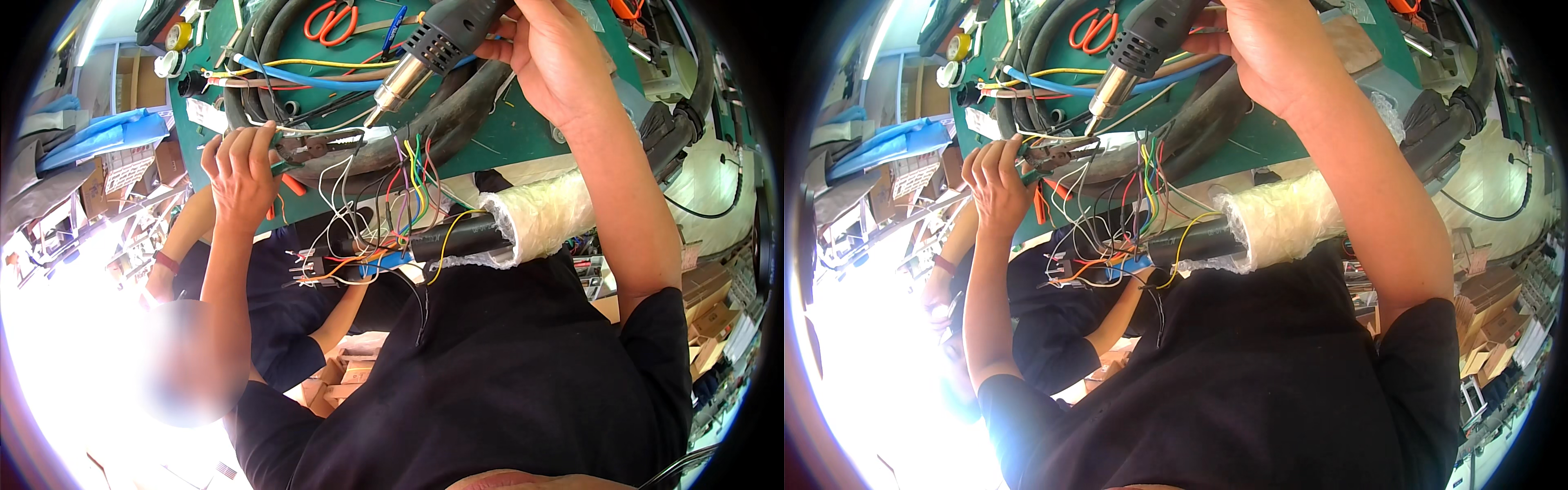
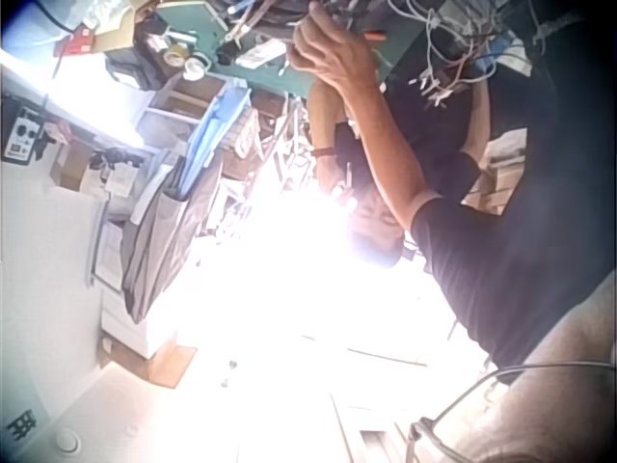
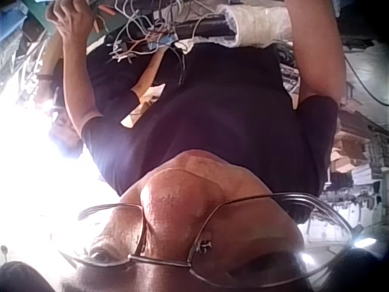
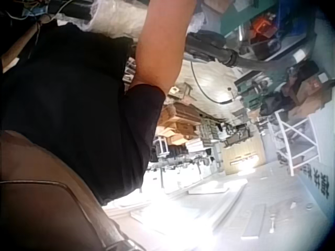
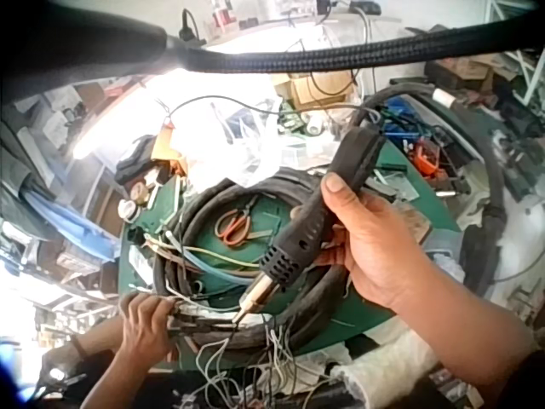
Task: The person uses a heat gun to apply heat to wires while another person assists by using wire cutters and holding the wiring assembly.
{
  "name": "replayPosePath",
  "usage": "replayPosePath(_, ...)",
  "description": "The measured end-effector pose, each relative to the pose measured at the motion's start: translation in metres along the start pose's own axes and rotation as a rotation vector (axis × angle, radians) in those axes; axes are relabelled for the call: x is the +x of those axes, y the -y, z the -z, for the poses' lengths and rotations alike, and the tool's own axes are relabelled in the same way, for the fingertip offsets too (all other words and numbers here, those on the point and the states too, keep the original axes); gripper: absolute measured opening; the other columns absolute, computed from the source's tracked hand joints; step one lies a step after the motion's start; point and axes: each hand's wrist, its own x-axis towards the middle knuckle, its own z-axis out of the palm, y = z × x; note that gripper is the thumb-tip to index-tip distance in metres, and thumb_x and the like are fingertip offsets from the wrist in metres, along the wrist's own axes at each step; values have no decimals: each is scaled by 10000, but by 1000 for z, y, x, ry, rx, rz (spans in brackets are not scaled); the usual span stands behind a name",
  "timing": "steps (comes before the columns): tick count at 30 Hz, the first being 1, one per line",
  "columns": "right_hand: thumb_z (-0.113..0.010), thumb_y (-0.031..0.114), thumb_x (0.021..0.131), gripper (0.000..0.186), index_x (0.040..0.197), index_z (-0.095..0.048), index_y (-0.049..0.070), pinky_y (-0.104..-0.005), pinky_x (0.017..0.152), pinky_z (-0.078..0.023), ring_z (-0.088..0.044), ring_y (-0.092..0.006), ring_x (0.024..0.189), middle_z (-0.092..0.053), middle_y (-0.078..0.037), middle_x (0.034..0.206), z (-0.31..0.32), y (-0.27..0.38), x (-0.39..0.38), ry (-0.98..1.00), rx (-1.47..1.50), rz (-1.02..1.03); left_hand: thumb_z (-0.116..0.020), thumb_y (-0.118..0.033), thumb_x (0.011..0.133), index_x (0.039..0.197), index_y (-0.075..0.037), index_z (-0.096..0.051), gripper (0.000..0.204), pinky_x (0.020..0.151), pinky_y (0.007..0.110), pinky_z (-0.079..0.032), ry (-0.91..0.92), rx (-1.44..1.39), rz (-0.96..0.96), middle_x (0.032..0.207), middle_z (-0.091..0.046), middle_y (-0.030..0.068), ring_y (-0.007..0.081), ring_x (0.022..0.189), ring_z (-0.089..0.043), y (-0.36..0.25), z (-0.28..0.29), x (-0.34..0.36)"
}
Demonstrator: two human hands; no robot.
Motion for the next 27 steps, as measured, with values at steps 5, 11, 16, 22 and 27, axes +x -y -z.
replayPosePath(5, -527, 454, 931, 397, 935, -603, 64, -326, 697, -551, -669, -174, 783, -658, -57, 835, 1, 0, 1, 19, 10, -7, -707, -91, 697, 1191, -134, -531, 527, 961, 414, -326, -7, 12, -9, 1092, -501, -3, 172, 1068, -489, 0, 1, 2)
replayPosePath(11, -529, 451, 931, 387, 926, -606, 71, -316, 688, -544, -666, -168, 771, -660, -54, 829, 2, -1, 1, 8, 15, -4, -716, -91, 698, 1178, -88, -514, 520, 945, 416, -329, 8, 20, -28, 1108, -511, 53, 225, 1063, -493, 0, -1, 0)
replayPosePath(16, -532, 450, 931, 378, 921, -602, 79, -310, 688, -541, -664, -164, 773, -657, -50, 823, 1, 0, 1, 4, 33, -6, -703, -93, 708, 1148, -117, -540, 470, 915, 395, -352, -11, 17, -9, 1066, -507, 14, 192, 1020, -498, -1, -3, 0)
replayPosePath(22, -529, 445, 934, 374, 915, -602, 79, -307, 675, -542, -663, -163, 770, -656, -47, 817, 2, 0, 1, -4, 31, -6, -698, -92, 708, 1135, -129, -549, 454, 890, 383, -370, -9, 1, -4, 1038, -505, 0, 182, 974, -501, 0, -4, -1)
replayPosePath(27, -521, 445, 938, 378, 917, -603, 77, -302, 665, -541, -663, -159, 766, -657, -48, 817, 2, 1, 1, 3, 31, 0, -697, -82, 704, 1131, -127, -547, 455, 880, 385, -376, -15, -16, 0, 1037, -508, 3, 191, 967, -501, 2, -5, -1)
